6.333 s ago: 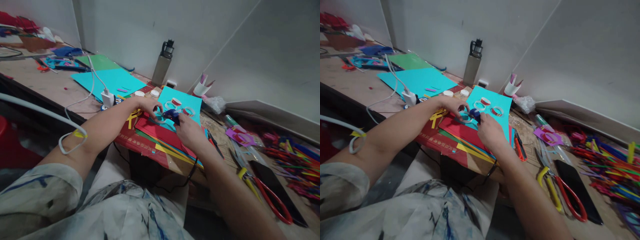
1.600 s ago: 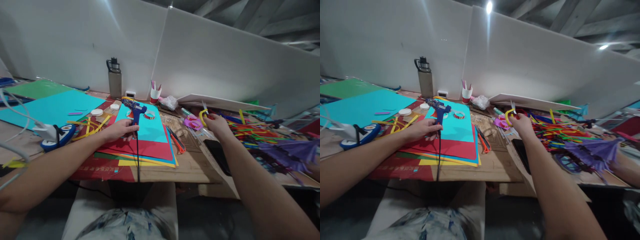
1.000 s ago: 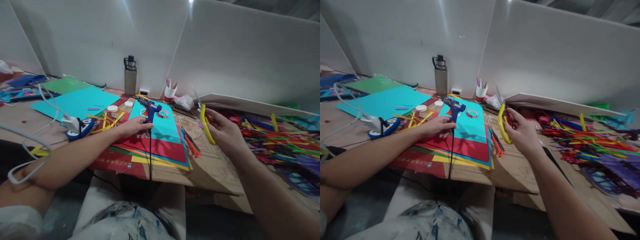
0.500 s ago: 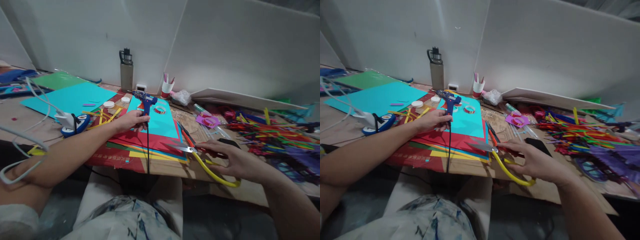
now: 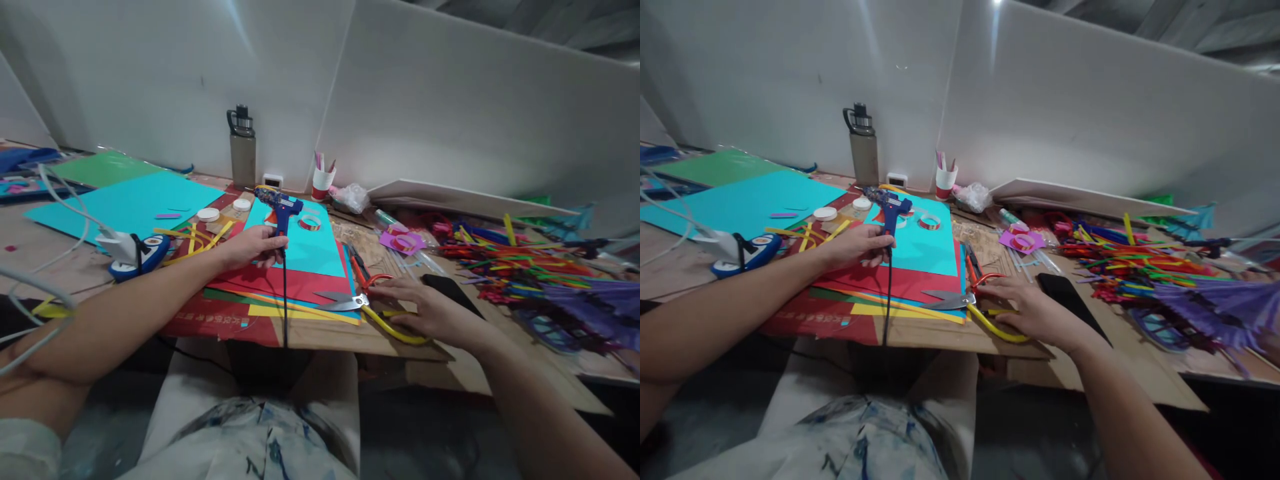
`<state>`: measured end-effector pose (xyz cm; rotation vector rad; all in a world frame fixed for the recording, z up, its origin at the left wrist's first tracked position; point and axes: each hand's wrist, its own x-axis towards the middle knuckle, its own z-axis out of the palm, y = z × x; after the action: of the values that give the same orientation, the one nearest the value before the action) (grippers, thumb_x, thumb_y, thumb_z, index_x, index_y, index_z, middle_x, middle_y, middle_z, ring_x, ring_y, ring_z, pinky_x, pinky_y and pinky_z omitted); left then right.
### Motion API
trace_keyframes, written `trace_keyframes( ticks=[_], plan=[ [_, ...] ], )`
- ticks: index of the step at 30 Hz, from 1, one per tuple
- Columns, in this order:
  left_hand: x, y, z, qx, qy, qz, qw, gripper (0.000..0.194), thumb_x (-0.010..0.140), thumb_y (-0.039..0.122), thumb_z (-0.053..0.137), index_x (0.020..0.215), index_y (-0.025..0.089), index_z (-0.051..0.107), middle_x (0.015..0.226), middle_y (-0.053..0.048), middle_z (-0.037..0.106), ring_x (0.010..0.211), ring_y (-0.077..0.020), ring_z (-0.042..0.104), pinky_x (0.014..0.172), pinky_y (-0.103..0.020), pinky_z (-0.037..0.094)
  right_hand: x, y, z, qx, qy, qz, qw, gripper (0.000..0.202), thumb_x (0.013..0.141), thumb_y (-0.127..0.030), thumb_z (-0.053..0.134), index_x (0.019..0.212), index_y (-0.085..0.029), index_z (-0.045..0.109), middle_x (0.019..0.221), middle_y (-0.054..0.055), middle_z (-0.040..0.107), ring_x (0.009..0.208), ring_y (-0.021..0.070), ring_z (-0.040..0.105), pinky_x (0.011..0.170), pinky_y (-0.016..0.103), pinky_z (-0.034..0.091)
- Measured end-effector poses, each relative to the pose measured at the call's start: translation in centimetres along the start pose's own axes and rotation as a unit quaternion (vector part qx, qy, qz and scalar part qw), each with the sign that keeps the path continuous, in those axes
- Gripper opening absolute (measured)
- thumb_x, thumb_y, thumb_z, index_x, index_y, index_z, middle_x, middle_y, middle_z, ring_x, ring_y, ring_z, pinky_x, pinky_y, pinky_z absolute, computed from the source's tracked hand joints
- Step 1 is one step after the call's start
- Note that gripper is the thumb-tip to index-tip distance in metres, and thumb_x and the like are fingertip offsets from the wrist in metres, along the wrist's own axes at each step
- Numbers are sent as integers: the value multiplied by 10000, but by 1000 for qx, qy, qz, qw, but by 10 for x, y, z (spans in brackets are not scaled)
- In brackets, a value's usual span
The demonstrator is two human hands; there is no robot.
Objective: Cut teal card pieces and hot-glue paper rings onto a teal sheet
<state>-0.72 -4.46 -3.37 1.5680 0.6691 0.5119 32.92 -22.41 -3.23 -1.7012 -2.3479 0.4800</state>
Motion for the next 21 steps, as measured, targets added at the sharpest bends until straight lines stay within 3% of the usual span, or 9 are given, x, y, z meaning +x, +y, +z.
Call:
trace_keyframes(
  ticks=[3, 5, 7, 9, 12, 15, 19, 21],
  plan=[
    [-1, 2, 2, -3, 2, -4, 1000, 255, 862, 391, 601, 847, 146, 530, 616, -19, 641, 400, -71, 526, 347, -160, 339, -5, -3, 2, 15, 39, 7, 999, 454, 811, -391, 629, 1252, -282, 623, 1335, 70, 572, 1271, 270, 501, 1085, 481, 387],
    [-1, 5, 3, 0, 10, -8, 1000, 259, 862, 393, 597, 830, 148, 520, 625, -27, 651, 402, -71, 526, 350, -160, 347, -9, -2, -1, 36, 109, 41, 992, 412, 838, -443, 583, 1203, -262, 645, 1292, 72, 597, 1225, 259, 535, 1058, 462, 415],
    [-2, 7, 4, 3, 16, -11, 1000, 267, 857, 398, 602, 825, 148, 514, 636, -34, 658, 408, -73, 530, 347, -159, 345, -16, 6, -5, 24, 220, 136, 966, 448, 877, -488, 489, 1189, -202, 639, 1236, 111, 619, 1154, 266, 577, 1012, 450, 448],
    [-2, 7, 3, 2, 17, -12, 1000, 271, 848, 399, 615, 833, 149, 513, 637, -33, 656, 416, -76, 536, 343, -155, 339, -26, 23, -7, -57, 296, 266, 915, 563, 880, -523, 427, 1217, -110, 606, 1222, 190, 603, 1156, 324, 561, 1003, 480, 430],
    [-2, 7, 3, -2, 14, -8, 1000, 264, 846, 394, 619, 841, 152, 514, 625, -22, 648, 418, -74, 536, 338, -149, 334, -45, 54, 2, -204, 234, 430, 848, 786, 835, -644, 383, 1299, -24, 516, 1240, 326, 523, 1240, 473, 445, 997, 608, 335],
    [-2, 6, 2, -1, 6, -8, 1000, 256, 855, 392, 610, 844, 154, 517, 622, -19, 647, 415, -75, 538, 336, -148, 336, -62, 75, 18, -224, 191, 525, 799, 963, 765, -779, 332, 1312, 0, 478, 1221, 365, 498, 1221, 508, 444, 961, 588, 360],
    [-1, 4, 0, 1, -2, -4, 1000, 264, 856, 401, 607, 846, 151, 524, 642, -33, 657, 422, -80, 551, 339, -153, 352, -72, 92, 31, -226, 180, 512, 809, 931, 732, -803, 355, 1247, -48, 536, 1215, 312, 537, 1187, 495, 490, 946, 579, 389],
    [-1, 4, 0, 3, -2, -5, 1000, 269, 851, 404, 613, 843, 149, 528, 640, -35, 656, 421, -81, 551, 340, -155, 356, -74, 102, 31, -220, 203, 491, 818, 833, 687, -823, 417, 1101, -130, 624, 1085, 256, 603, 1108, 495, 549, 864, 603, 426]
  ],
)
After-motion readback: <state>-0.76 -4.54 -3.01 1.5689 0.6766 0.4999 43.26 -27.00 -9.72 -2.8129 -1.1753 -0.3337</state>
